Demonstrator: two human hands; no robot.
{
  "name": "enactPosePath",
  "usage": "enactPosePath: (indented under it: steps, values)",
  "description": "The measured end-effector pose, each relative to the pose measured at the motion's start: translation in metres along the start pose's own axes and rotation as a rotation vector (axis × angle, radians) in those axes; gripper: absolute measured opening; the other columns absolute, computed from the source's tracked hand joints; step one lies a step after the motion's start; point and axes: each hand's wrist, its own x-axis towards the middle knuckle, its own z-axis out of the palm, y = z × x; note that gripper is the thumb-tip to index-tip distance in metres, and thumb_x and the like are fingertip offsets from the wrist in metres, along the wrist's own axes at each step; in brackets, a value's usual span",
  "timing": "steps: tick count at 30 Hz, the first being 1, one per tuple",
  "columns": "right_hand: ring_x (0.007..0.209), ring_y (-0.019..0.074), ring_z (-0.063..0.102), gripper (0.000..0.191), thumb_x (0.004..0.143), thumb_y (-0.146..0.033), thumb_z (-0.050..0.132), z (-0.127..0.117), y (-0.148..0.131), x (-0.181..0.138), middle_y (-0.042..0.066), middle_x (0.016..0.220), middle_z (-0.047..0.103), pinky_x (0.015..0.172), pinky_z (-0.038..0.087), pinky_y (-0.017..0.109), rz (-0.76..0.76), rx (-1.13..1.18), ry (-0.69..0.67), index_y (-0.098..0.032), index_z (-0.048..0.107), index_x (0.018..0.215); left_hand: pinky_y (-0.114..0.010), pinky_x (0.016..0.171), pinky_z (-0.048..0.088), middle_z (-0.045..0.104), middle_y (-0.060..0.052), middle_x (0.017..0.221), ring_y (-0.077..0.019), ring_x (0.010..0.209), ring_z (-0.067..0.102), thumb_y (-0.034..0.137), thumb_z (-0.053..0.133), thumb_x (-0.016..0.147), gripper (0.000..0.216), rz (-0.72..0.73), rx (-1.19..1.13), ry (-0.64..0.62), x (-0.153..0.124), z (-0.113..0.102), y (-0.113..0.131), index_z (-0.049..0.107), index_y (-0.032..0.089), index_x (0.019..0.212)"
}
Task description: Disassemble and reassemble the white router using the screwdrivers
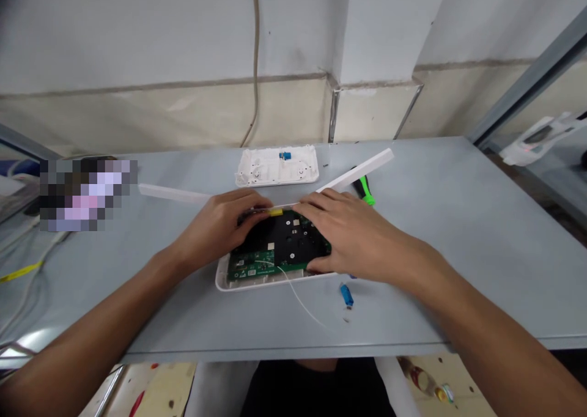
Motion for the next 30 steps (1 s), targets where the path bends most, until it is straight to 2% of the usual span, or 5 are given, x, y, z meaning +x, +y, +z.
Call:
enactPosePath:
  steps: [12,16,20,26,30]
  values:
    - [0.125,0.0363,0.064,0.073,0.072,-0.053,0.09,-0.005,0.004,0.003,0.006,0.136,0.07,0.096,0.056,0.05,0.138,0.136,0.011,-0.032,0.064,0.137,-0.036,0.086,0.057,0.078,-0.004,0.105,-0.0209,0.094,0.072,0.022,0.054,0.105,0.02,0.0,-0.028,0.028,0.002,-0.002,-0.001,0.074,0.021,0.107]
    - [0.117,0.0295,0.068,0.04,0.093,-0.055,0.073,-0.01,0.01,0.003,0.005,0.126,0.076,0.099,0.053,0.044,0.153,0.218,0.217,-0.028,0.074,0.122,-0.035,0.087,0.058,0.078,-0.004,0.104,-0.0199,0.093,0.073,0.024,0.057,0.104,0.018,0.032,-0.036,0.052,0.003,-0.001,-0.005,0.075,0.02,0.106]
    - [0.078,0.0175,0.067,0.031,0.097,-0.052,0.068,-0.023,0.011,-0.002,0.002,0.088,0.077,0.07,0.049,0.031,0.172,0.382,0.376,-0.023,0.077,0.092,-0.036,0.087,0.058,0.079,-0.006,0.104,-0.0202,0.092,0.073,0.025,0.058,0.103,0.018,0.033,-0.045,0.073,0.004,0.0,-0.008,0.076,0.02,0.105]
    - [0.045,0.0121,0.055,0.053,0.076,-0.054,0.089,-0.04,0.002,-0.015,-0.007,0.052,0.063,0.045,0.041,0.023,0.253,0.697,-0.725,-0.022,0.074,0.116,-0.035,0.088,0.057,0.079,-0.006,0.105,-0.0206,0.095,0.074,0.026,0.056,0.104,0.021,0.043,-0.043,0.042,0.004,-0.001,-0.012,0.076,0.02,0.106]
    - [0.044,0.0088,0.055,0.023,0.094,-0.04,0.072,-0.037,0.002,-0.016,-0.003,0.06,0.069,0.045,0.043,0.02,0.214,0.646,-0.859,-0.019,0.076,0.1,-0.034,0.089,0.056,0.079,-0.007,0.106,-0.0211,0.096,0.073,0.025,0.056,0.105,0.021,0.03,-0.042,0.034,0.003,-0.003,-0.01,0.076,0.019,0.107]
